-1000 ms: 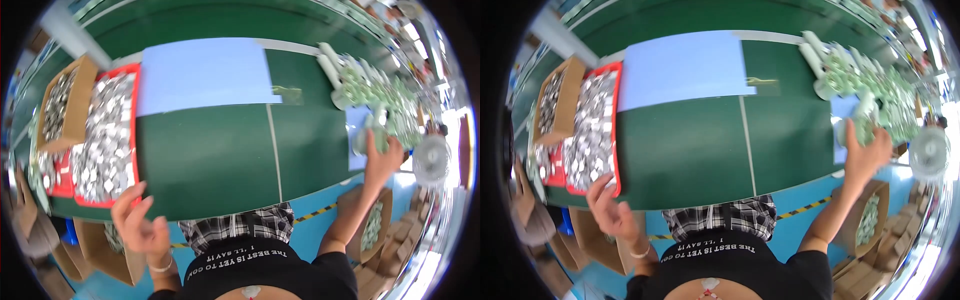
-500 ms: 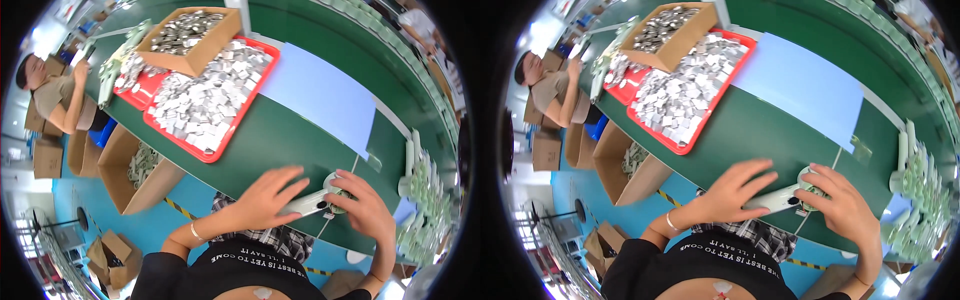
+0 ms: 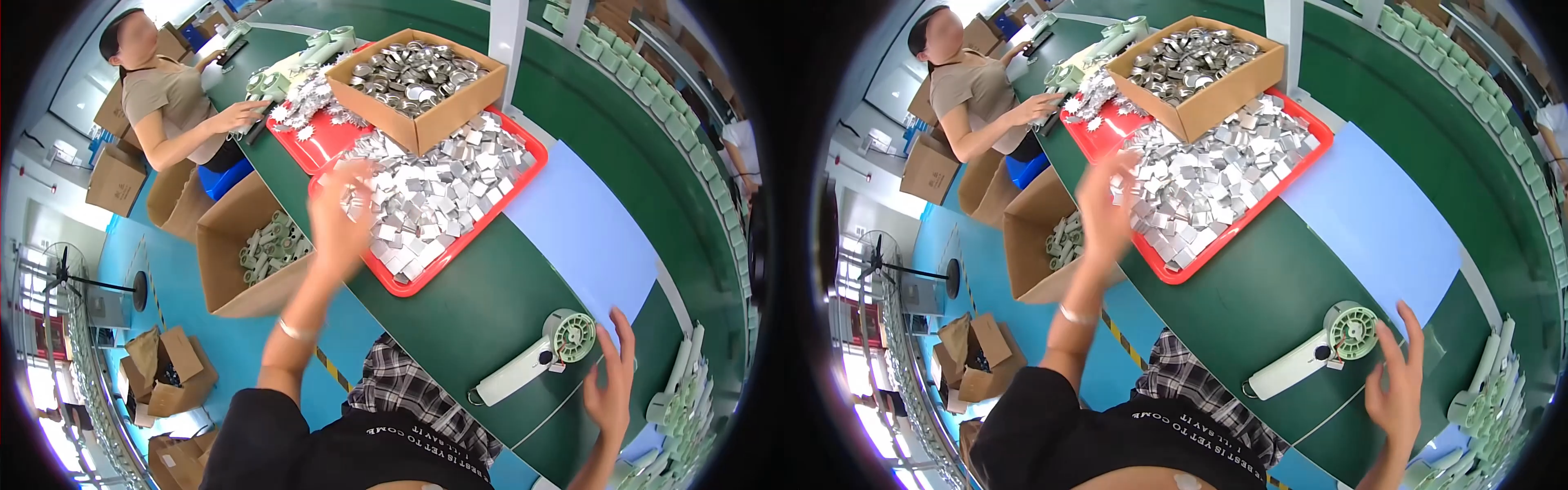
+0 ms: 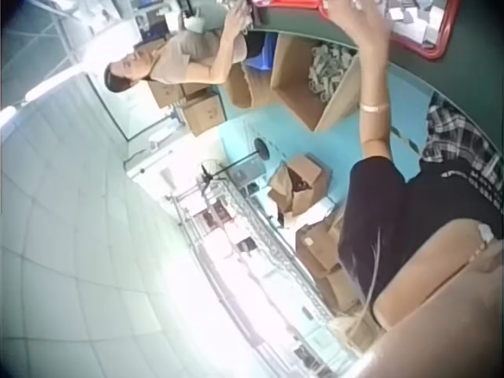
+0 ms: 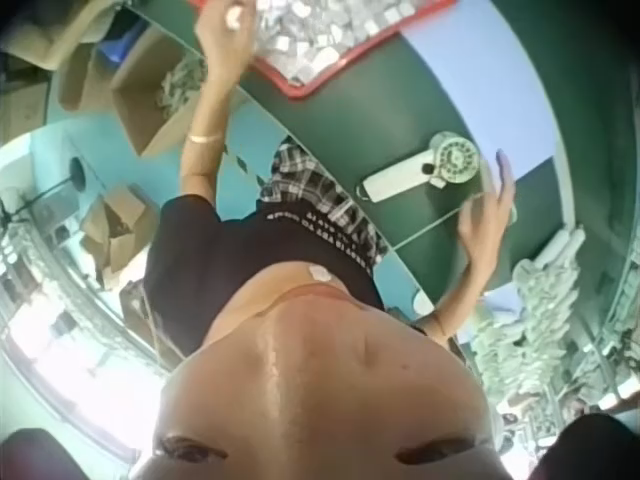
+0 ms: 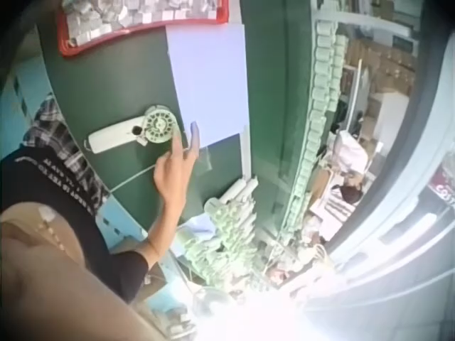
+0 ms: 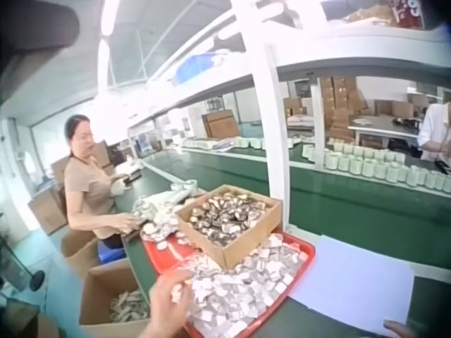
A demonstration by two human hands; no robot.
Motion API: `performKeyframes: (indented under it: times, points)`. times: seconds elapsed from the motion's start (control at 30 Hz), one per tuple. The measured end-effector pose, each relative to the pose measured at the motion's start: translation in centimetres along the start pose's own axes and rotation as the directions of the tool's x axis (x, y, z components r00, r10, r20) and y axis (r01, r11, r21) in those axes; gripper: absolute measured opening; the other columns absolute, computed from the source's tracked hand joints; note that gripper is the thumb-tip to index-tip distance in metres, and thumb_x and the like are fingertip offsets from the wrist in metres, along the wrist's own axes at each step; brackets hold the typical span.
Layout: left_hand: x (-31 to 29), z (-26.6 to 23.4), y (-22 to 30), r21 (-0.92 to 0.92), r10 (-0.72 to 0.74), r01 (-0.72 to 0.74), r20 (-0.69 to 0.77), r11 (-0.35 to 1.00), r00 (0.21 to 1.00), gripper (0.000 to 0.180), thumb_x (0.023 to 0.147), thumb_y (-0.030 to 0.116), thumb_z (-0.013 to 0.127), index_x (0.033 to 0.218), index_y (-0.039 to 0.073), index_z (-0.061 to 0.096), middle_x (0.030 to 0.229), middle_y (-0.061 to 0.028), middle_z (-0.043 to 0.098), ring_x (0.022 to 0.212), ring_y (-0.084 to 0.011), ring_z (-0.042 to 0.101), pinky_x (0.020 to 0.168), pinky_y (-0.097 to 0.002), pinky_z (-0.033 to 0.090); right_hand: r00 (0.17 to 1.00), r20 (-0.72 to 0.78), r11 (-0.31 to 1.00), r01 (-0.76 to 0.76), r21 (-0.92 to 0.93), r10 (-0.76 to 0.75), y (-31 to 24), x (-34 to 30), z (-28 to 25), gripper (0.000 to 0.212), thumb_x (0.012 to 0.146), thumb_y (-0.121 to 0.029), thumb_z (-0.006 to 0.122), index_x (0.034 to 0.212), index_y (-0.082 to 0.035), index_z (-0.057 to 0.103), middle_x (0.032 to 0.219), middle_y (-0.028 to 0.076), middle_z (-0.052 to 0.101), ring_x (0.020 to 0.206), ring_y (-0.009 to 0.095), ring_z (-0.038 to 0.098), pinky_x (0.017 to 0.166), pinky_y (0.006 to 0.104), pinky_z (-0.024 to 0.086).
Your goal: The person assembles handheld fans by applying thermal pads, square electronic components, and round metal plates into the fan centers by hand, then passes the fans down the assembly line.
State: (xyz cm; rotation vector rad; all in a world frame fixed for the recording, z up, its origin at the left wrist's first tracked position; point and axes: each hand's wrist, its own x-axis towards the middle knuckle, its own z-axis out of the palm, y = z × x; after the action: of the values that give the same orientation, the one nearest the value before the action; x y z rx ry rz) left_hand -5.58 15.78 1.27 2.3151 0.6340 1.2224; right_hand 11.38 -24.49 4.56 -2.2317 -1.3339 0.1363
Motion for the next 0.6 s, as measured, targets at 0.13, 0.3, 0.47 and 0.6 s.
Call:
performKeyframes:
  times: [0.13,0.3,0.47,0.6]
  points:
    - [7.8,-3.8,-14.5,0.436,0.021,-0.043,0.054,0.899,0.998,0.026,0.086,0.012,0.066,0.108,-0.002,0.066,0.105,-0.0225,0.067,0.101,-0.0399,0.063,0.087,-0.0464,0.051,0.986,-0.116,0.993,-0.114,0.029,0.116,-0.1,-3.1,0.8,0.058,0.076,0.002,0.057,0.134,0.000,0.054,0.141,0.022,0.049,0.130,0.040,0.049,0.111,0.0472,0.036]
    - [9.5,-2.8,-18.9,0.631,-0.223,-0.053,0.350,0.774,0.910,0.026,0.084,0.019,0.070,0.095,-0.004,0.066,0.099,-0.0291,0.066,0.093,-0.0423,0.065,0.081,-0.0505,0.052,0.968,-0.140,0.978,-0.201,0.060,0.208,-0.7,-4.3,2.1,0.057,0.073,0.009,0.060,0.129,0.000,0.058,0.140,0.024,0.048,0.129,0.042,0.049,0.108,0.0478,0.042]
    - [10.8,-2.3,-21.8,0.500,-0.059,-0.192,0.444,0.845,0.894,0.028,0.084,0.014,0.068,0.108,-0.001,0.064,0.102,-0.0271,0.066,0.097,-0.0452,0.063,0.081,-0.0492,0.050,0.950,-0.162,0.962,-0.256,0.095,0.268,-1.0,-4.7,2.4,0.048,0.077,0.008,0.061,0.125,0.001,0.061,0.138,0.020,0.051,0.126,0.037,0.054,0.108,0.0429,0.042]
    - [12.4,-5.9,-26.0,0.428,-0.122,-0.141,0.530,0.893,0.839,0.045,0.082,0.014,0.074,0.123,0.000,0.060,0.104,-0.0178,0.069,0.093,-0.0284,0.067,0.081,-0.0389,0.052,0.974,-0.159,0.981,-0.145,0.126,0.164,0.0,-3.3,2.9,0.047,0.077,0.010,0.064,0.123,0.000,0.062,0.137,0.019,0.052,0.123,0.037,0.057,0.102,0.0415,0.047]
